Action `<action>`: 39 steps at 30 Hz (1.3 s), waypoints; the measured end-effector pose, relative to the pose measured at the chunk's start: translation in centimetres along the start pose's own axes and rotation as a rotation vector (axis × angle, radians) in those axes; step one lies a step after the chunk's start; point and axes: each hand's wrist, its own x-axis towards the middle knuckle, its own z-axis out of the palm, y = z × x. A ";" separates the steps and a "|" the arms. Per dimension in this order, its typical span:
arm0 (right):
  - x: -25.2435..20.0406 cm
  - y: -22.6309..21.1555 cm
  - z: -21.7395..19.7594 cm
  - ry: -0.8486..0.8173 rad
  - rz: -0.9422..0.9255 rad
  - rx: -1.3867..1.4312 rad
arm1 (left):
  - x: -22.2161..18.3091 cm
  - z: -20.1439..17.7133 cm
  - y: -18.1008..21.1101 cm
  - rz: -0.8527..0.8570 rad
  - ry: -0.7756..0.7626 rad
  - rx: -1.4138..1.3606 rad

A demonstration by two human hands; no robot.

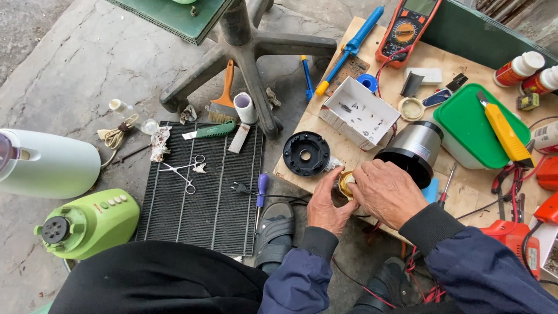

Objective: Assembling the internal components of a small motor using a screwdriver and power drill on a repair bench.

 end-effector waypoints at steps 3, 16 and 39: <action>-0.1 -0.1 0.0 -0.008 0.024 0.029 | 0.0 -0.1 0.5 -0.010 -0.002 -0.012; 0.0 -0.4 0.2 0.051 0.057 -0.015 | 0.0 -0.2 -0.2 -0.009 0.002 -0.047; -0.8 0.8 -4.5 -0.168 0.458 0.553 | 0.6 -0.3 1.0 0.003 0.001 -0.056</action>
